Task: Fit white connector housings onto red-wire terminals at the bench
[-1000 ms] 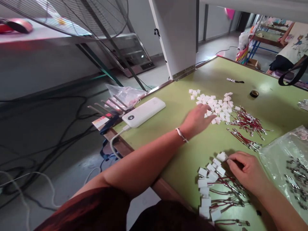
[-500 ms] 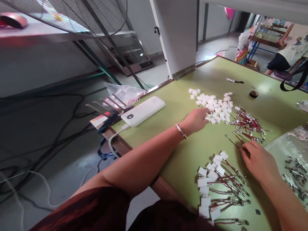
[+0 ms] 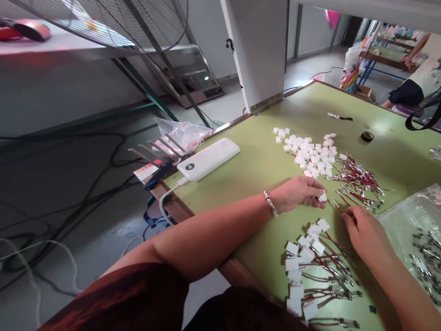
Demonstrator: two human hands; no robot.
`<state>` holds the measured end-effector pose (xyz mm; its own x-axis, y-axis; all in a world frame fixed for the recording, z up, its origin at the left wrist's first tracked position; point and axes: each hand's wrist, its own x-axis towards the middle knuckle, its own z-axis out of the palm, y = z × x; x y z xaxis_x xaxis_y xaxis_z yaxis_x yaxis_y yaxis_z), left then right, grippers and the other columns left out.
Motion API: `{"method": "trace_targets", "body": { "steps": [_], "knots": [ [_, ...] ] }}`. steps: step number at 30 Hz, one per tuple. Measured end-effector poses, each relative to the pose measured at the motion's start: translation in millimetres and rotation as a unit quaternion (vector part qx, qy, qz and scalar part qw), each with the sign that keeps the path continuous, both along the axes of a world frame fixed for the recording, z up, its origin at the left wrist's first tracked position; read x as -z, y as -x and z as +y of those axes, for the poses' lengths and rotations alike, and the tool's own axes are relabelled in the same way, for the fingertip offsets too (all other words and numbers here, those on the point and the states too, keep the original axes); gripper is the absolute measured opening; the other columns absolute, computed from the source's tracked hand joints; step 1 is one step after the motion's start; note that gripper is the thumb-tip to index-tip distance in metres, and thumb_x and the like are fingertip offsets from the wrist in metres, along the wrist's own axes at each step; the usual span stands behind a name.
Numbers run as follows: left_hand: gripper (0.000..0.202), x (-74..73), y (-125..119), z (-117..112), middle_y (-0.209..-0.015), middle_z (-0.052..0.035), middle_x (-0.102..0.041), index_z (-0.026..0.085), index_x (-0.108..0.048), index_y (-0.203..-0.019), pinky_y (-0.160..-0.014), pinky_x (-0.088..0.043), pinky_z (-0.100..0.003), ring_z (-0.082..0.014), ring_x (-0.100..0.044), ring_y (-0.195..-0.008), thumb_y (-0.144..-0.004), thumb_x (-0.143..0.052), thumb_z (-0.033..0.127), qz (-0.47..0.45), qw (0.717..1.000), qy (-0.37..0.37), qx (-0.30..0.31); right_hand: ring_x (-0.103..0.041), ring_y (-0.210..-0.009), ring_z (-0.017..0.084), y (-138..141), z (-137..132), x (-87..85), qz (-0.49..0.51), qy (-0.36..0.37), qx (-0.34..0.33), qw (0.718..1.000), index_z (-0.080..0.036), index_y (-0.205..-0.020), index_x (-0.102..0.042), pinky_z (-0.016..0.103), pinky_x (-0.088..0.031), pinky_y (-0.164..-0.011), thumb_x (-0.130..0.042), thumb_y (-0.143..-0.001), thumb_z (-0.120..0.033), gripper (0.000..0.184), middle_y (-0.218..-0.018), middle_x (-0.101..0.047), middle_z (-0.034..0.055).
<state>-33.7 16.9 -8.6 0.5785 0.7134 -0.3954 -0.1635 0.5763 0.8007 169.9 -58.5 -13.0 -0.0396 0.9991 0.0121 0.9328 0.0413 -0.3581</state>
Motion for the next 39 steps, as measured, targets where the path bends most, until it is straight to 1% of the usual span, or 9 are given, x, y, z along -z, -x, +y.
{"method": "trace_targets", "body": {
  "steps": [4, 8, 12, 19, 22, 25, 28, 33, 39],
  "knots": [
    [0.008, 3.9, -0.1, -0.7, -0.073, -0.0057, -0.068, 0.009, -0.061, -0.092, -0.071, -0.05, -0.027, -0.0126, -0.069, -0.066, -0.084, -0.063, 0.007, -0.028, 1.0, 0.012, 0.003, -0.054, -0.058, 0.016, 3.5, -5.0, -10.7, 0.157, 0.039, 0.004, 0.987, -0.022, -0.074, -0.053, 0.029, -0.04, -0.056, -0.045, -0.086, -0.042, 0.024, -0.065, -0.062, 0.0013],
    [0.013, 5.0, -1.1, -3.0, -0.075, -0.0042, -0.068, 0.008, -0.065, -0.098, -0.075, -0.05, -0.028, -0.0118, -0.069, -0.066, -0.086, -0.061, 0.007, -0.039, 0.999, 0.019, 0.012, -0.049, -0.053, 0.013, 10.5, -10.0, -12.0, 0.206, 0.046, -0.008, 0.977, -0.022, -0.074, -0.056, 0.025, -0.038, -0.051, -0.05, -0.085, -0.043, 0.025, -0.059, -0.057, -0.002],
    [0.007, 5.9, -2.0, -4.2, -0.076, -0.0047, -0.069, 0.008, -0.067, -0.091, -0.074, -0.05, -0.028, -0.0114, -0.069, -0.066, -0.085, -0.063, 0.008, -0.041, 0.998, 0.018, 0.033, -0.054, -0.057, 0.014, 11.6, -10.9, -10.2, 0.199, 0.026, -0.014, 0.979, -0.021, -0.079, -0.065, 0.025, -0.042, -0.055, -0.053, -0.084, -0.041, 0.024, -0.065, -0.064, -0.0005],
    [0.005, 4.0, -0.3, -3.0, -0.071, -0.0048, -0.07, 0.01, -0.063, -0.086, -0.067, -0.049, -0.025, -0.0114, -0.069, -0.065, -0.083, -0.067, 0.012, -0.029, 0.998, 0.018, 0.046, -0.054, -0.056, 0.013, 9.2, -12.3, -11.5, 0.144, -0.071, -0.048, 0.986, -0.021, -0.071, -0.064, 0.023, -0.041, -0.054, -0.052, -0.087, -0.035, 0.024, -0.062, -0.062, -0.0018],
    [0.007, 2.8, 0.8, -2.6, -0.069, -0.0054, -0.071, 0.011, -0.062, -0.083, -0.063, -0.049, -0.023, -0.0114, -0.068, -0.062, -0.082, -0.068, 0.015, -0.021, 0.998, 0.017, 0.064, -0.055, -0.057, 0.012, 7.0, -12.2, -7.9, 0.094, -0.12, -0.074, 0.986, -0.021, -0.072, -0.062, 0.023, -0.041, -0.056, -0.051, -0.088, -0.031, 0.022, -0.065, -0.063, -0.0015],
    [0.011, 2.5, 1.0, -2.8, -0.069, -0.0055, -0.071, 0.012, -0.062, -0.083, -0.059, -0.048, -0.022, -0.0116, -0.069, -0.061, -0.081, -0.07, 0.019, -0.016, 0.997, 0.007, 0.073, -0.054, -0.059, 0.014, 4.7, -12.6, -3.9, 0.006, -0.19, -0.097, 0.977, -0.02, -0.074, -0.061, 0.025, -0.039, -0.057, -0.047, -0.091, -0.028, 0.023, -0.067, -0.062, 0.0002],
    [0.017, 3.4, -0.6, -4.8, -0.07, -0.0045, -0.072, 0.012, -0.064, -0.088, -0.057, -0.049, -0.021, -0.0118, -0.069, -0.062, -0.078, -0.072, 0.022, 0.004, 0.996, -0.032, 0.084, -0.052, -0.058, 0.015, 4.6, -13.4, -1.4, -0.061, -0.229, -0.126, 0.963, -0.02, -0.074, -0.059, 0.027, -0.035, -0.055, -0.044, -0.094, -0.026, 0.026, -0.066, -0.059, 0.0015],
    [0.019, 8.0, -4.6, -9.9, -0.06, -0.0002, -0.067, 0.012, -0.065, -0.085, -0.052, -0.048, -0.021, -0.0087, -0.062, -0.05, -0.077, -0.073, 0.027, 0.059, 0.98, -0.134, 0.136, -0.052, -0.059, 0.015, 9.1, -14.9, 3.6, -0.018, -0.201, -0.162, 0.966, -0.019, -0.075, -0.057, 0.026, -0.036, -0.056, -0.042, -0.094, -0.02, 0.024, -0.067, -0.058, 0.0025],
    [0.024, 6.9, -5.0, -10.5, -0.059, -0.0001, -0.065, 0.012, -0.067, -0.087, -0.051, -0.046, -0.02, -0.0073, -0.058, -0.049, -0.077, -0.071, 0.034, 0.022, 0.966, -0.153, 0.206, -0.051, -0.06, 0.014, 13.9, -19.8, 6.8, 0.051, -0.142, -0.18, 0.972, -0.019, -0.073, -0.056, 0.025, -0.037, -0.057, -0.042, -0.092, -0.019, 0.023, -0.066, -0.057, 0.0021]
  ]
}}
